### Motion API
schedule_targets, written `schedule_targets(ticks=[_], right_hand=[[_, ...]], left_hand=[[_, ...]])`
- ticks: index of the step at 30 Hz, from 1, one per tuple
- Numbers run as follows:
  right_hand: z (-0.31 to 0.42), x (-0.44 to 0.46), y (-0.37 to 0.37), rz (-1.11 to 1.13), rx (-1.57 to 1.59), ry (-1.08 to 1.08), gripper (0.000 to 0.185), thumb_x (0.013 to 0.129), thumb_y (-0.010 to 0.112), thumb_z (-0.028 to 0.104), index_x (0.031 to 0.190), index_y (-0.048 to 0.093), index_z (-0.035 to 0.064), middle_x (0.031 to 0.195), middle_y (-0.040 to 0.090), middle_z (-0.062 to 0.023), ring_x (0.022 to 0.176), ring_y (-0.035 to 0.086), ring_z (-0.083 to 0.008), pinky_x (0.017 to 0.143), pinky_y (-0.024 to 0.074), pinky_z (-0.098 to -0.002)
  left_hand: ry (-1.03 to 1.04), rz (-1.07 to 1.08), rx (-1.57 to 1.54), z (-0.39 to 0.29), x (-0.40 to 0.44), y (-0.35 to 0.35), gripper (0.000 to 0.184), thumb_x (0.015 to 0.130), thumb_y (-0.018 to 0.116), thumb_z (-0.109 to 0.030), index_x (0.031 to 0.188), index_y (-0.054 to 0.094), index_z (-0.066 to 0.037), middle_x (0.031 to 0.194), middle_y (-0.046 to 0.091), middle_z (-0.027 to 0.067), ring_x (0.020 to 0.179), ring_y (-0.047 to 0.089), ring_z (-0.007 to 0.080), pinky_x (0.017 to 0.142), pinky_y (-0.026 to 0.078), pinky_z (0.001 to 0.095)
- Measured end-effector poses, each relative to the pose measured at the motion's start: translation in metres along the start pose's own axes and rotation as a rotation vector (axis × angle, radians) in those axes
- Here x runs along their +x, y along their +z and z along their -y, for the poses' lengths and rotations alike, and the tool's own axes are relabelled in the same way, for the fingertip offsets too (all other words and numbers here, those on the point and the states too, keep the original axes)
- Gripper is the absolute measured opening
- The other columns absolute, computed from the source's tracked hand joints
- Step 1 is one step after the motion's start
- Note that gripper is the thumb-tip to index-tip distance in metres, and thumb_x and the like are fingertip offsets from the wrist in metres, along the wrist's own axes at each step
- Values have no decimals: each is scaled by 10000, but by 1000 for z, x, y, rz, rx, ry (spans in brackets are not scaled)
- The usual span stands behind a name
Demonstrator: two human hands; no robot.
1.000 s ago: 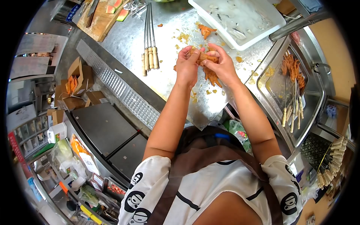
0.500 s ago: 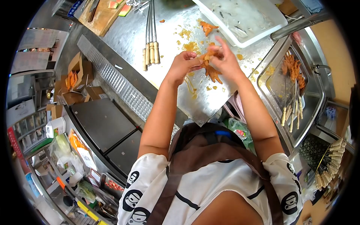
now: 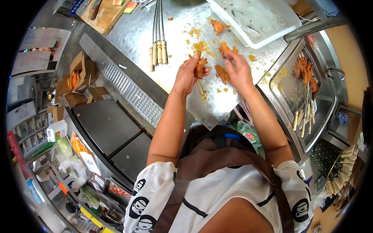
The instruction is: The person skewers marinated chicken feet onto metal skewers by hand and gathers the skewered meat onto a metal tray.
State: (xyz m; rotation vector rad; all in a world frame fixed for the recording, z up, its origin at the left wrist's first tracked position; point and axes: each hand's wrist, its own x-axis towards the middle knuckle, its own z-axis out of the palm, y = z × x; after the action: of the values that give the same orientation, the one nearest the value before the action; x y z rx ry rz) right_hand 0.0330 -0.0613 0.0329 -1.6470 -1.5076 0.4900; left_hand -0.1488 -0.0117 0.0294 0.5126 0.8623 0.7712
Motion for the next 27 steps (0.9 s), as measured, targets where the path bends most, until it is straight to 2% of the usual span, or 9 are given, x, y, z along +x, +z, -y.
schedule_targets(ticks=[4,7,10,11,13,15,19,21,27], right_hand=[[-17,13,1,-118,-331,-93,342,747,608,57,1081,544,25,1010,579,-121,968,501,-301,835,404,-378],[-24,23,7,48,-406,4,419,739,625,92,1140,517,36,1019,567,-133,997,471,-322,878,377,-382],[-26,30,8,81,-516,-141,444,709,643,85,1127,517,9,975,574,-151,926,493,-338,837,399,-401],[-28,32,6,61,-472,-93,418,731,634,98,1126,522,17,966,585,-139,910,520,-315,816,406,-394],[-33,35,4,41,-431,-47,393,754,625,112,1125,527,25,957,596,-126,895,546,-291,795,414,-386],[-35,34,1,52,324,420,331,816,583,134,1113,523,3,965,611,-104,878,583,-222,778,445,-325],[-19,34,-16,114,721,607,291,858,536,137,1105,520,-17,1019,601,-75,918,571,-146,780,457,-268],[-10,30,-21,266,982,604,296,850,538,108,1111,514,-30,1016,596,-63,914,564,-124,795,459,-260],[-8,23,-17,287,882,586,281,839,542,112,1092,542,-11,973,602,-54,862,562,-103,760,450,-234]], left_hand=[[49,-58,170,-3,-1,-2,327,913,472,-233,1111,447,27,911,568,117,766,561,184,729,492,321],[153,-24,363,0,6,-3,303,895,502,-175,1115,447,26,944,564,116,820,560,181,754,474,296],[284,-109,451,11,17,10,305,843,541,-72,1111,442,35,856,568,66,744,556,145,706,473,271],[284,-109,448,12,19,12,305,843,541,-72,1111,442,35,856,568,66,744,556,145,706,473,271],[427,-154,858,13,23,15,383,812,579,-77,1149,434,33,1010,529,149,905,522,231,800,435,318],[569,-160,1078,15,24,19,488,778,617,-89,1206,413,26,1181,441,245,1105,422,332,905,385,370],[708,-108,1099,14,25,28,493,814,590,-80,1254,389,19,1164,496,171,1030,520,235,859,434,288],[271,69,306,10,23,41,473,830,567,-62,1268,395,-11,1103,532,128,948,549,184,817,444,273],[223,150,301,2,27,44,400,824,576,-47,1207,465,-22,941,575,59,842,556,123,748,460,253]])
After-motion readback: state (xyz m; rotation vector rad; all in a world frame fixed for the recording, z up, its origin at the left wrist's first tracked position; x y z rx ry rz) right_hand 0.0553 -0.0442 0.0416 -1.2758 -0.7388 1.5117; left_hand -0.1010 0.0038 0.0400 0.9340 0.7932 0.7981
